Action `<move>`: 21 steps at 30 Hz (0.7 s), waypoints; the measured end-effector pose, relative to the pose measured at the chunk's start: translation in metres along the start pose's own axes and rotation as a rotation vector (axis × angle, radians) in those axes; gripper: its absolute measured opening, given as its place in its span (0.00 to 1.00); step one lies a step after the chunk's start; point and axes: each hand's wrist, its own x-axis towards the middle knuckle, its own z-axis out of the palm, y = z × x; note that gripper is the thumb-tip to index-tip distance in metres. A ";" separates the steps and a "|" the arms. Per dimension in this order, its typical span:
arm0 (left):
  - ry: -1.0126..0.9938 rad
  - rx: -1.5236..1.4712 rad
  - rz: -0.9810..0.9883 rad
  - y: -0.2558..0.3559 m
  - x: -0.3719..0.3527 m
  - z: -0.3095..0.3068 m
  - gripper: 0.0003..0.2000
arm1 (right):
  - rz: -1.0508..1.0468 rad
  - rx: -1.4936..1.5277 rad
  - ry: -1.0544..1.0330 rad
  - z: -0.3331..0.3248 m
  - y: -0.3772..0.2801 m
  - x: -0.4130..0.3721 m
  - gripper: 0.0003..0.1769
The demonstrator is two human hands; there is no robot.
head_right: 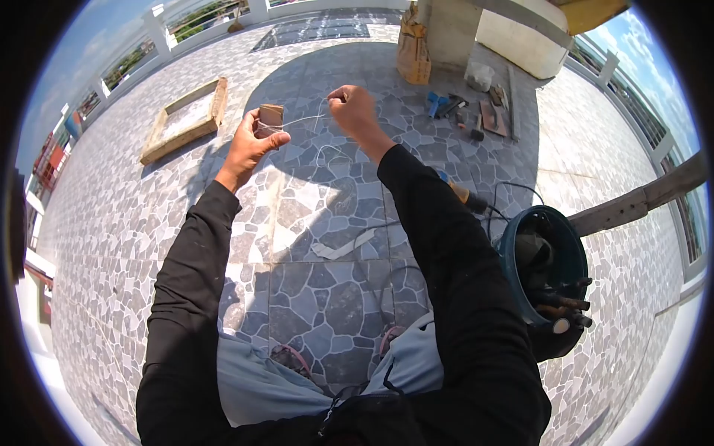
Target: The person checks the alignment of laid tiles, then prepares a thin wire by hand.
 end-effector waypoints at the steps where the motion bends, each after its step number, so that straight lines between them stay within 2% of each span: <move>1: 0.002 0.000 -0.001 0.000 -0.001 -0.001 0.36 | -0.021 -0.065 -0.003 -0.003 0.002 0.001 0.09; 3: -0.028 -0.063 0.039 -0.001 -0.001 -0.003 0.33 | -0.043 -0.129 -0.007 -0.004 0.007 0.002 0.10; 8: -0.005 -0.196 0.012 -0.010 0.005 -0.007 0.28 | -0.251 -0.205 -0.027 -0.007 0.007 -0.004 0.08; 10: 0.004 -0.194 0.020 -0.013 0.008 -0.008 0.26 | -0.327 -0.101 -0.107 -0.007 0.002 -0.006 0.07; 12: 0.032 -0.101 0.017 -0.011 0.009 -0.008 0.24 | -0.400 0.004 -0.187 -0.008 -0.006 -0.007 0.06; 14: 0.035 -0.025 0.014 -0.008 0.006 -0.007 0.23 | -0.389 0.095 -0.406 -0.008 -0.019 -0.007 0.06; 16: 0.033 0.052 0.007 -0.009 0.005 -0.005 0.22 | -0.379 0.147 -0.440 -0.003 -0.022 -0.004 0.06; 18: -0.007 0.362 0.150 -0.009 0.005 -0.001 0.22 | -0.369 0.197 -0.470 -0.001 -0.024 -0.002 0.07; 21: -0.079 0.401 0.152 0.004 -0.004 0.008 0.25 | -0.302 0.203 -0.500 -0.001 -0.024 -0.001 0.08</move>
